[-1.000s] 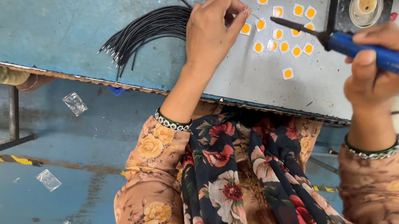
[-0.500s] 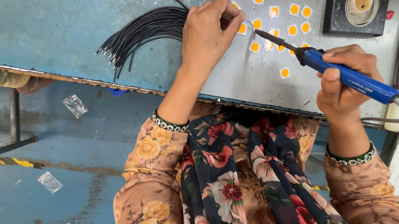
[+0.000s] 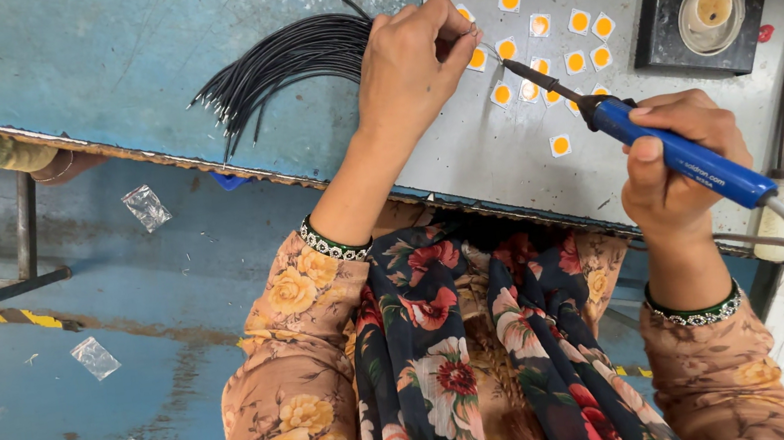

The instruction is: The person uses a soldering iron to attach wires to small square LED modules arranged on a work surface. They repeatedly position the wire and apply the soldering iron to secure connections.

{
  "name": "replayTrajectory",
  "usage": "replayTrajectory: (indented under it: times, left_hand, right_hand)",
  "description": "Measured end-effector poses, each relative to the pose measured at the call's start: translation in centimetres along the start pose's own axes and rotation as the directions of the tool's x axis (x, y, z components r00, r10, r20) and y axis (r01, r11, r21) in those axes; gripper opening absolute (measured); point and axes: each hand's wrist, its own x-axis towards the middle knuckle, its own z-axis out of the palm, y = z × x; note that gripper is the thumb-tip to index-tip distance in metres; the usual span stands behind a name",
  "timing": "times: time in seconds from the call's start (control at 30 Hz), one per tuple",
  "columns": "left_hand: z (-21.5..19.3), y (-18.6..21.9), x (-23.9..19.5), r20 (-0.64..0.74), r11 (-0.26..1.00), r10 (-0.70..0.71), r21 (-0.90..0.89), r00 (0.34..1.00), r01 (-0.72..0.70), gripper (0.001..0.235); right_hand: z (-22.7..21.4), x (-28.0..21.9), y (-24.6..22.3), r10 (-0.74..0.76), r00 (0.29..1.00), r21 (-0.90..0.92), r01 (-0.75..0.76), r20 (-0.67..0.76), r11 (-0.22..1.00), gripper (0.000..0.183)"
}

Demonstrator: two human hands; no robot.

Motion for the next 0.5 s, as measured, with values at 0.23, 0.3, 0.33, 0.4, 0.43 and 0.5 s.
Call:
replayTrajectory:
  times: [0.23,0.3,0.33,0.4,0.43,0.5]
  left_hand:
    - [0.0,0.0,-0.1,0.001,1.000,0.009,-0.012,1.000,-0.009,0.014]
    - [-0.1,0.0,-0.1,0.000,1.000,0.010,-0.013,1.000,-0.010,0.014]
    - [-0.1,0.0,-0.1,0.000,1.000,0.009,-0.014,1.000,-0.009,0.014]
    - [-0.2,0.2,0.0,-0.003,1.000,-0.003,-0.028,1.000,0.003,0.015]
    - [-0.3,0.3,0.0,-0.005,0.999,-0.014,-0.040,1.000,0.013,0.015]
    - [-0.5,0.5,0.0,-0.035,0.997,-0.029,-0.066,0.999,0.027,0.015]
  right_hand:
    - [-0.6,3.4,-3.0,-0.124,0.972,-0.147,0.155,0.199,0.977,0.029]
    - [-0.5,4.8,-3.8,-0.188,0.946,-0.152,0.234,0.266,0.960,0.025]
    - [-0.5,5.5,-4.0,-0.231,0.924,-0.173,0.292,0.305,0.940,0.023]
    - [-0.5,6.4,-4.1,-0.312,0.869,-0.206,0.410,0.385,0.888,0.020]
    - [-0.4,6.6,-4.0,-0.313,0.875,-0.201,0.404,0.369,0.892,0.019]
    - [-0.3,6.4,-3.5,-0.315,0.887,-0.190,0.391,0.337,0.900,0.018]
